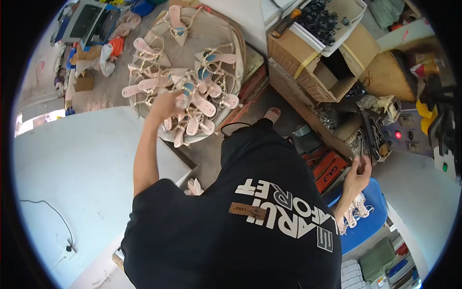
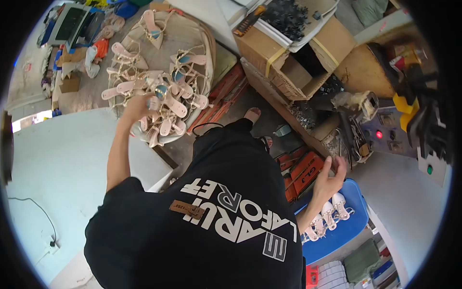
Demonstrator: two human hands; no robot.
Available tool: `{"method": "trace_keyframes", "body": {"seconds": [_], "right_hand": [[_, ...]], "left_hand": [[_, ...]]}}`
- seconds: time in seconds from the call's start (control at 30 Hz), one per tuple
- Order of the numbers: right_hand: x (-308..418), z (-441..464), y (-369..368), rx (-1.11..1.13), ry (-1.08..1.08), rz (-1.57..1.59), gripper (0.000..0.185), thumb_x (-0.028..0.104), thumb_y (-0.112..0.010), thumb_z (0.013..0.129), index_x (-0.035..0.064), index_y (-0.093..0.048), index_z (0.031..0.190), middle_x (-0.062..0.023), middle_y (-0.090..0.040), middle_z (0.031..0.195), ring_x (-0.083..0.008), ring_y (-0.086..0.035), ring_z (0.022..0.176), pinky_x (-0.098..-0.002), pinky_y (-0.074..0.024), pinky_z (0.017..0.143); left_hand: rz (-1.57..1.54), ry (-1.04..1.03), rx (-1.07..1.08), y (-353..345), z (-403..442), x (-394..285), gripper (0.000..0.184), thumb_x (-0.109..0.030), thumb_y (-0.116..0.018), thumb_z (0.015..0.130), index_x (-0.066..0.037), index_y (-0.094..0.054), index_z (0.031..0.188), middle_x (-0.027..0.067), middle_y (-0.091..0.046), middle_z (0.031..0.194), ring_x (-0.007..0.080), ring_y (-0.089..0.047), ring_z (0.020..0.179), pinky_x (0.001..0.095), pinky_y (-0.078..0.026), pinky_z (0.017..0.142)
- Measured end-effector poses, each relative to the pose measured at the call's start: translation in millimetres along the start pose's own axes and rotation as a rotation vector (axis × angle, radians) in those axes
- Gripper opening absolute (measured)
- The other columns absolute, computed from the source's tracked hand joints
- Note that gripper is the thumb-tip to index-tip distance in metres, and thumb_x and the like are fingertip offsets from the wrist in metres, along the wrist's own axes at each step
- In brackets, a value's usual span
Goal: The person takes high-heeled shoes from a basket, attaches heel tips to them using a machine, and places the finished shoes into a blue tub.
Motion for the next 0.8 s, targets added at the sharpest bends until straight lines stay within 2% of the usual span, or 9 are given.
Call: {"method": "trace_keyframes", "body": {"seconds": [0.17,0.2,0.3,0.37,0.4,0.5,0.6,0.67,0.8], "right_hand": [[72.2,-18.9,-1.8,0.198,-0.022,0.142,0.042,0.012,-0.075,0.085,0.0004,-0.062,0.123,-0.0118,-0.069,0.11,-0.0198,-0.065,0.103,-0.0308,-0.0489,0.093],[102.2,-22.2,-8.0,0.265,0.208,0.202,0.055,0.017,-0.082,0.08,0.0017,-0.059,0.128,-0.0139,-0.064,0.122,-0.0223,-0.061,0.113,-0.0328,-0.0468,0.098],[180.1,-27.3,-32.8,0.606,0.698,0.438,0.128,0.064,-0.087,0.049,-0.0011,-0.035,0.147,-0.0208,-0.038,0.151,-0.0356,-0.036,0.141,-0.0431,-0.0316,0.113],[197.1,-35.0,-39.1,0.827,0.708,0.548,0.132,0.05,-0.094,0.053,-0.0028,-0.024,0.152,-0.0212,-0.036,0.152,-0.034,-0.034,0.142,-0.0412,-0.0299,0.114],[192.4,-36.4,-37.1,0.792,0.559,0.635,0.125,0.041,-0.093,0.057,-0.0027,-0.025,0.151,-0.0204,-0.038,0.15,-0.0322,-0.037,0.14,-0.0398,-0.0307,0.113],[152.5,-39.1,-15.5,0.598,0.345,0.614,0.111,0.027,-0.089,0.063,-0.0029,-0.027,0.15,-0.019,-0.042,0.147,-0.0283,-0.043,0.134,-0.0371,-0.0333,0.111],[116.7,-55.1,12.2,0.313,0.154,0.496,0.101,0.02,-0.083,0.068,-0.0034,-0.029,0.149,-0.0185,-0.046,0.143,-0.0257,-0.048,0.129,-0.0355,-0.0363,0.109],[105.1,-61.1,30.5,0.08,-0.029,0.356,0.095,0.017,-0.079,0.072,-0.0039,-0.028,0.149,-0.0194,-0.049,0.139,-0.0243,-0.051,0.126,-0.0356,-0.0393,0.106],[121.0,-29.5,25.5,-0.3,-0.027,-0.067,0.093,0.024,-0.084,0.071,-0.0055,-0.034,0.143,-0.0248,-0.054,0.123,-0.0389,-0.056,0.113,-0.0425,-0.0452,0.097]], "left_hand": [[-0.802,-0.16,-0.047,159.5,-67.8,-93.5,0.053,-0.021,-0.087,0.065,0.003,-0.068,0.109,0.005,-0.07,0.09,0.01,-0.063,0.083,0.0248,-0.05,0.071],[-0.806,-0.181,-0.043,167.1,-68.6,-115.1,0.053,-0.021,-0.087,0.065,0.003,-0.068,0.109,0.005,-0.07,0.09,0.01,-0.063,0.083,0.0248,-0.05,0.071],[-1.038,-0.844,0.063,184.2,-61.4,-220.4,0.063,-0.025,-0.092,0.061,0.007,-0.065,0.108,0.0073,-0.069,0.102,0.0121,-0.065,0.089,0.0267,-0.052,0.077],[-1.319,-0.735,0.21,156.0,-39.3,-271.7,0.068,-0.032,-0.091,0.064,0.005,-0.064,0.114,0.0067,-0.07,0.099,0.0106,-0.065,0.083,0.0251,-0.053,0.071],[-1.396,-0.837,0.084,138.9,-18.5,-291.9,0.069,-0.037,-0.088,0.068,0.004,-0.063,0.117,0.0046,-0.069,0.088,0.0059,-0.06,0.064,0.0204,-0.048,0.055],[-1.511,-0.783,0.537,99.3,11.4,-342.4,0.05,-0.036,-0.077,0.083,0.003,-0.065,0.112,-0.0002,-0.057,0.06,0.0011,-0.038,0.04,0.0181,-0.024,0.036],[-1.444,-0.575,0.885,55.0,18.7,-380.6,0.026,-0.021,-0.061,0.095,0.005,-0.066,0.099,0.0032,-0.054,0.056,0.005,-0.041,0.038,0.0191,-0.026,0.034],[-1.517,-0.542,0.881,40.9,26.4,-405.3,0.025,-0.019,-0.062,0.095,0.002,-0.063,0.082,0.0029,-0.053,0.055,0.0071,-0.04,0.038,0.0212,-0.026,0.035],[-1.585,-0.579,0.717,43.0,62.0,-461.8,0.029,-0.018,-0.063,0.093,-0.002,-0.056,0.07,0.0057,-0.052,0.057,0.011,-0.044,0.042,0.0232,-0.027,0.036]]}}
Point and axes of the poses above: each hand's wrist, its own z-axis towards the middle knuckle, its own y-axis out of the back of the hand, x = y × z, the point moved 5 cm from there along z, towards the middle knuckle
